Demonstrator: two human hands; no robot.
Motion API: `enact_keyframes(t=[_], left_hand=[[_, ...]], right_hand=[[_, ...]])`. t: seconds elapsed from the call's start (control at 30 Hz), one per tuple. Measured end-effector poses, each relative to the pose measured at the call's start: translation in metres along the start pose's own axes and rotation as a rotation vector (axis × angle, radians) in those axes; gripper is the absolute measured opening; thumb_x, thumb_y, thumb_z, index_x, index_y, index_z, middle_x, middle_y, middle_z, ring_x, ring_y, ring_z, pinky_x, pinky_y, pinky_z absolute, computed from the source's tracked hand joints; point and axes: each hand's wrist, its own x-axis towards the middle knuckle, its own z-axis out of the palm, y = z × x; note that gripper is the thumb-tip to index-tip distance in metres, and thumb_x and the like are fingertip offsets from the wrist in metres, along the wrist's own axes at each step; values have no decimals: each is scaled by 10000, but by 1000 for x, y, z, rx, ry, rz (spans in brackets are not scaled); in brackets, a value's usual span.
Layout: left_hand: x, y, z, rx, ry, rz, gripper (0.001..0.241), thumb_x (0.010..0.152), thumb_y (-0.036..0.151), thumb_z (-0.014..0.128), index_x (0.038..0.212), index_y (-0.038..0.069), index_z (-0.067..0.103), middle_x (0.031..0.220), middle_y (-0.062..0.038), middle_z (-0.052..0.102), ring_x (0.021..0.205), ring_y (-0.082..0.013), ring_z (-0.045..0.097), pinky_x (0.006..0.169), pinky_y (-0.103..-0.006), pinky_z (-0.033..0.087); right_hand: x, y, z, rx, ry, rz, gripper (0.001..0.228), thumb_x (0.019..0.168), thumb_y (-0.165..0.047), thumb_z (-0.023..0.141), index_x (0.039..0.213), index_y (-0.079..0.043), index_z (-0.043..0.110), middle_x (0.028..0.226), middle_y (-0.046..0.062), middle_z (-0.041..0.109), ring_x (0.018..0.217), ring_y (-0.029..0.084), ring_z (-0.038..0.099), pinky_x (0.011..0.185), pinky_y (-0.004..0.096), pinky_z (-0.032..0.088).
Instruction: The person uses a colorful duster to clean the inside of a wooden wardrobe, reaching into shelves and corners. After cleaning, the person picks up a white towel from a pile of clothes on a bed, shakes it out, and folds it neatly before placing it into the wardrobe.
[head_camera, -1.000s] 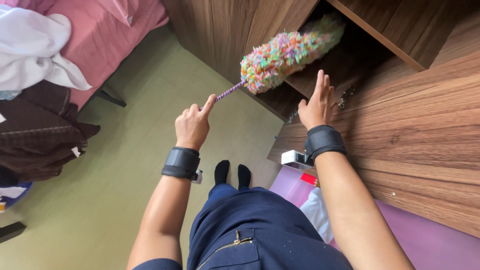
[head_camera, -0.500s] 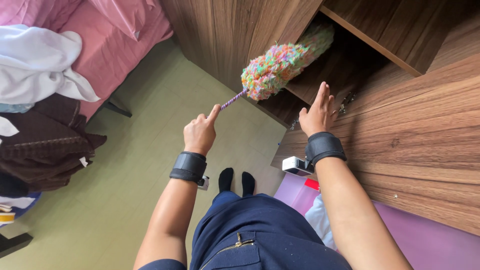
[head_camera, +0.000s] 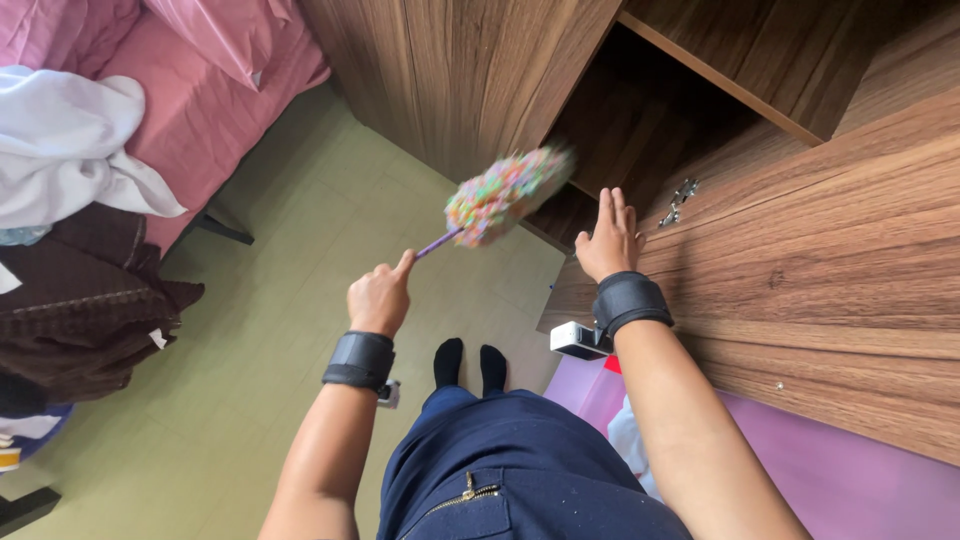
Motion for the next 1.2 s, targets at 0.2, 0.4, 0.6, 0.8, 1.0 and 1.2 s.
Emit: enact_keyframes(t=[0.2, 0.4, 0.6, 0.8, 1.0, 1.2], left_hand=[[-40, -55, 19, 186, -175, -86, 256, 1030, 230, 514, 1213, 287, 683, 821, -89, 713, 789, -301, 732, 616, -446, 564], [-74, -64, -27, 179, 215, -96, 349, 886, 90, 606, 1083, 340, 748, 812, 5, 633, 861, -233, 633, 756, -406, 433], [-93, -76, -33, 66, 356, -107, 95, 948, 223, 655, 996, 276, 718, 910, 8, 633, 876, -219, 604, 765, -384, 402], [-103, -79, -25, 203, -99, -264, 285, 1075, 358, 595, 861, 172, 626, 720, -9, 660, 719, -226, 644, 724, -379, 432], [-103, -85, -19, 245, 291, -242, 229, 1018, 262, 648, 817, 161, 603, 785, 0, 654, 803, -226, 633, 740, -388, 425], [-102, -76, -42, 241, 431, -144, 66, 897, 147, 676, 893, 209, 655, 900, 41, 637, 919, -209, 598, 803, -369, 411]], right_hand=[[-5, 3, 10, -37, -106, -7, 839, 869, -232, 688, 1598, -212, 275, 1701, 10, 208, 1542, 295, 236, 1144, 699, 258], [-9, -3, 16, -49, -174, 38, 821, 876, -224, 683, 1598, -258, 293, 1686, -12, 274, 1540, 277, 258, 1155, 697, 266], [-11, -8, 28, -129, -230, -23, 630, 873, -266, 723, 1470, -286, 523, 1671, -5, 292, 1533, 309, 253, 1178, 660, 251], [-12, -12, 29, -67, -311, 6, 572, 892, -280, 710, 1442, -282, 554, 1658, -18, 310, 1523, 263, 270, 1191, 647, 231], [-13, -12, 25, -102, -319, -1, 515, 914, -279, 684, 1417, -270, 574, 1635, -24, 359, 1499, 238, 312, 1191, 619, 254], [-15, -14, 22, -99, -290, -17, 493, 908, -274, 682, 1394, -267, 600, 1612, -45, 392, 1483, 222, 339, 1179, 611, 272]])
